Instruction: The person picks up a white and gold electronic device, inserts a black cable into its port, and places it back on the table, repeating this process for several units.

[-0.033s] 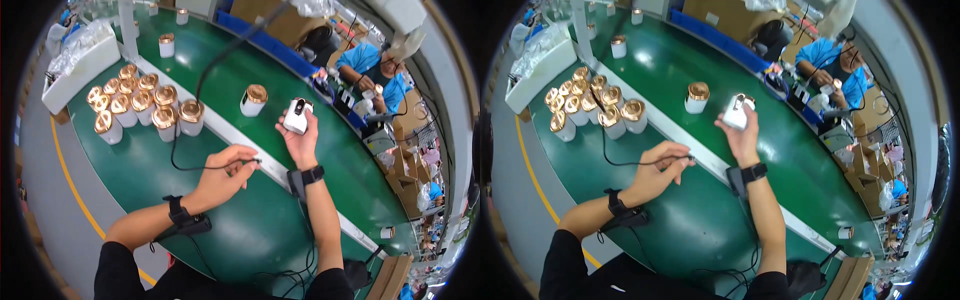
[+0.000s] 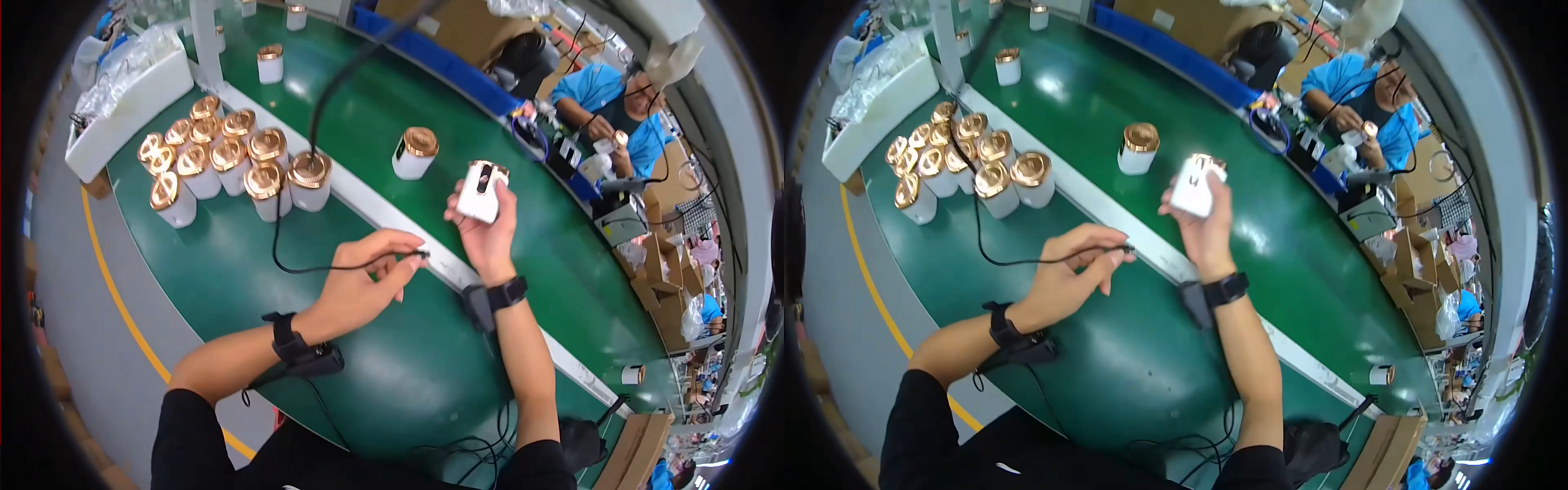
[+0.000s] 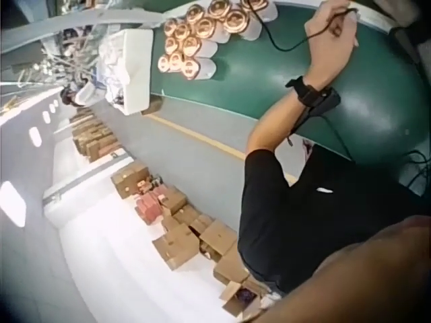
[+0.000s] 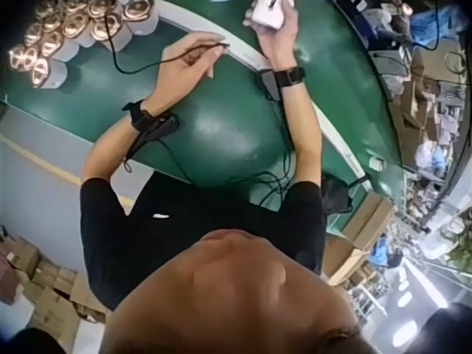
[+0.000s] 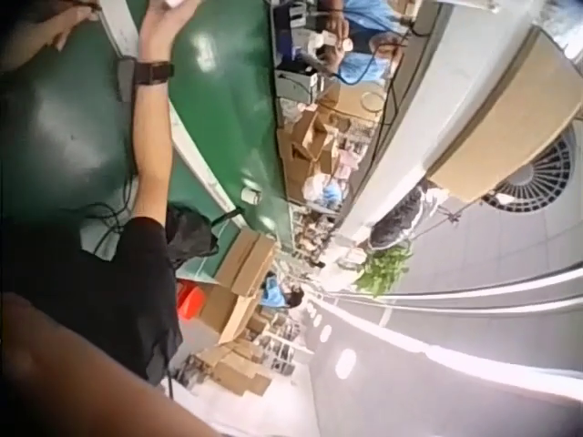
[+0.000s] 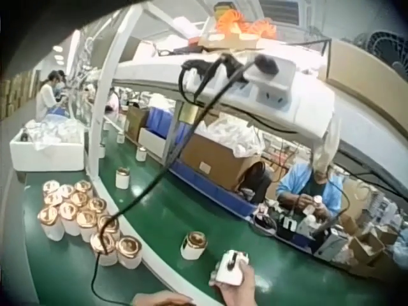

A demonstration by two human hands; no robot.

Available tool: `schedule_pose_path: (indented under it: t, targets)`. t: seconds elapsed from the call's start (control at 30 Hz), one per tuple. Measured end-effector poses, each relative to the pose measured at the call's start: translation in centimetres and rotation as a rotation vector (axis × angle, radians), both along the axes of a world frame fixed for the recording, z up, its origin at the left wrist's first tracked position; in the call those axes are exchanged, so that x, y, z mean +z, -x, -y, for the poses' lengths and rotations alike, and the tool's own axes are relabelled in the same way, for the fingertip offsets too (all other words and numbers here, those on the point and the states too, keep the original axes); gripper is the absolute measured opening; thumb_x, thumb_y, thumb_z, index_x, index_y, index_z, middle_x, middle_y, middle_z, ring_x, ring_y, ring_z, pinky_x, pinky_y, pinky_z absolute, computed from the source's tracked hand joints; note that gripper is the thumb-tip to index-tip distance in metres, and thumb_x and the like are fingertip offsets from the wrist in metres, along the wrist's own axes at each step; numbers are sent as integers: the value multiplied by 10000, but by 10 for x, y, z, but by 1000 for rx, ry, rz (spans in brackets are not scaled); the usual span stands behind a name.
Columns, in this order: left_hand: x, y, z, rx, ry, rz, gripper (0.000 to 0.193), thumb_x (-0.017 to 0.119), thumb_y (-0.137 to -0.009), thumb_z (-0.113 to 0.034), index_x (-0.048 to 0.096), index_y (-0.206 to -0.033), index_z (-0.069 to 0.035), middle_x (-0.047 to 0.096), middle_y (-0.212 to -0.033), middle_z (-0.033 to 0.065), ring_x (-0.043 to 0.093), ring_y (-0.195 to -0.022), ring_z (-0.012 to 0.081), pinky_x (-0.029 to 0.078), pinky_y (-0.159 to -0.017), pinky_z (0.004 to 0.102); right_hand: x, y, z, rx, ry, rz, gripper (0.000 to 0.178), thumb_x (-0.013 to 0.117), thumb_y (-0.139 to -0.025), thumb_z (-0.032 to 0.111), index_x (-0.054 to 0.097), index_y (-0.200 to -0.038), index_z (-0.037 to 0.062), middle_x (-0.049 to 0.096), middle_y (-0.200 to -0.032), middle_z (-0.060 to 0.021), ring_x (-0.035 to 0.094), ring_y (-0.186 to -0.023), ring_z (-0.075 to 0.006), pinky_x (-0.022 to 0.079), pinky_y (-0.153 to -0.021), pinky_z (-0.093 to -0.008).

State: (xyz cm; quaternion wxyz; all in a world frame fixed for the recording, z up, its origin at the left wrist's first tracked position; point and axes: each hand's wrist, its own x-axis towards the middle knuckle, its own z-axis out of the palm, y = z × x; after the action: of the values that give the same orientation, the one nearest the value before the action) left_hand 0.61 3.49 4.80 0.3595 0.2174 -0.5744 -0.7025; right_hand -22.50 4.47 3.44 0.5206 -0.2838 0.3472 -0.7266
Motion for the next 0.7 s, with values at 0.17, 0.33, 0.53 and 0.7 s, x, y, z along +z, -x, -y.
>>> schedule_pose_path:
  t: [0.17,0.33,0.53,0.7]
  targets:
    - [-4,11,5,-36,209,-11,119,608,-912,-9,591,-1022,35,673,-889,102,586,-639,78,483,-563,217,-20,-57,-34,-11,-57,-171,531,471,-958,398,424,-1362,56,594,-1061,-93,583,-1003,-202,484,-910,-358]
    - [-13,10,1,-25,295,69,113,642,-888,-4,596,-986,31,655,-823,71,585,-635,69,458,-543,209,-22,-71,-44,-68,-89,-190,620,487,-946,408,341,-1434,53,586,-1079,-119,589,-985,-192,480,-904,-335]
    - [-17,9,-1,-8,287,99,102,656,-886,-18,597,-955,29,628,-760,42,585,-643,62,438,-524,204,-34,-67,-51,-50,-63,-182,628,492,-939,393,330,-1439,50,575,-1127,-121,588,-998,-194,476,-920,-334]
    - [-20,9,-3,13,271,145,89,664,-884,-23,608,-930,27,634,-763,47,585,-625,65,432,-509,202,-36,-63,-53,-92,-21,-207,614,558,-920,311,344,-1422,29,549,-1176,-101,549,-1057,-174,447,-948,-324]
